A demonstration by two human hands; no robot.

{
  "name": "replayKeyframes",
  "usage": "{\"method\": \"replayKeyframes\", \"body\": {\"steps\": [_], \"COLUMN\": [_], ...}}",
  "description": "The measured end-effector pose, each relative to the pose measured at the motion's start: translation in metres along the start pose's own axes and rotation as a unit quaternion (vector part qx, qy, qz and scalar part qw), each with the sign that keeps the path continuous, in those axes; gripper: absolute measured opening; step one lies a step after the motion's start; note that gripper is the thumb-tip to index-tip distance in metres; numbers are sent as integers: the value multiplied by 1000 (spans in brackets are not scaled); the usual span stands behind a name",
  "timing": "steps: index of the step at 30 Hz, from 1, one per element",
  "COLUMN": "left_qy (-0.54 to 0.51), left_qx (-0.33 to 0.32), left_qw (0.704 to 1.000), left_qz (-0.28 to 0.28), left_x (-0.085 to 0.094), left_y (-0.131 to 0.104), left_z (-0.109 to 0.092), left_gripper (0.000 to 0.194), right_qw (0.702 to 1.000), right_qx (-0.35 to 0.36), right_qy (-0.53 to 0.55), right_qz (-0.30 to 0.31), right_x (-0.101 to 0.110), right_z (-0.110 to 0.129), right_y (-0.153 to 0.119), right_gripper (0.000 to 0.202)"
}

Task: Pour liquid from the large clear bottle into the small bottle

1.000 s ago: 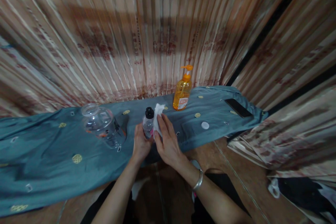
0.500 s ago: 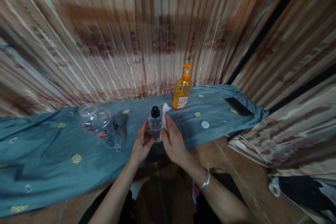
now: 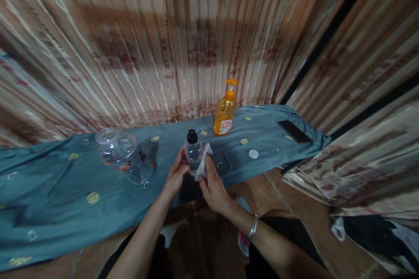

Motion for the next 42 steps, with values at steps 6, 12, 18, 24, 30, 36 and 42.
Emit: {"method": "replayKeyframes", "body": {"steps": [6,12,18,24,30,36,42], "left_qy": [-8,30,23,-5,-1,40,19], "left_qx": [15,-17,-44,-41,-36,-3,55], "left_qw": [999,999,999,999,999,998,996], "left_qz": [40,2,-21,-9,-12,-56,-72], "left_x": [-4,-4,-11,-12,-15,-14,-4], "left_y": [-5,-6,-12,-14,-17,-10,0], "left_z": [0,-12,-17,-14,-18,-16,-1], "left_gripper": [47,45,48,45,46,44,43], "right_qw": [992,995,994,983,993,992,986], "right_qx": [-89,-22,-78,-155,-84,-65,-100], "right_qy": [87,96,79,48,81,102,48], "right_qz": [-4,-25,9,91,6,36,124], "right_x": [25,57,48,30,40,37,15], "right_z": [0,33,13,-16,-1,-1,-23], "right_y": [32,49,45,40,49,74,81], "right_gripper": [66,61,62,57,61,62,55]}}
Point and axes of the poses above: each hand's wrist, its own y-axis towards the middle knuckle, its own x-axis out of the back of the hand, z = x × y, the point moved 4 cm from there along y, towards the middle knuckle, and after that the axes turned 6 degrees about y, right-handed, at the moved point
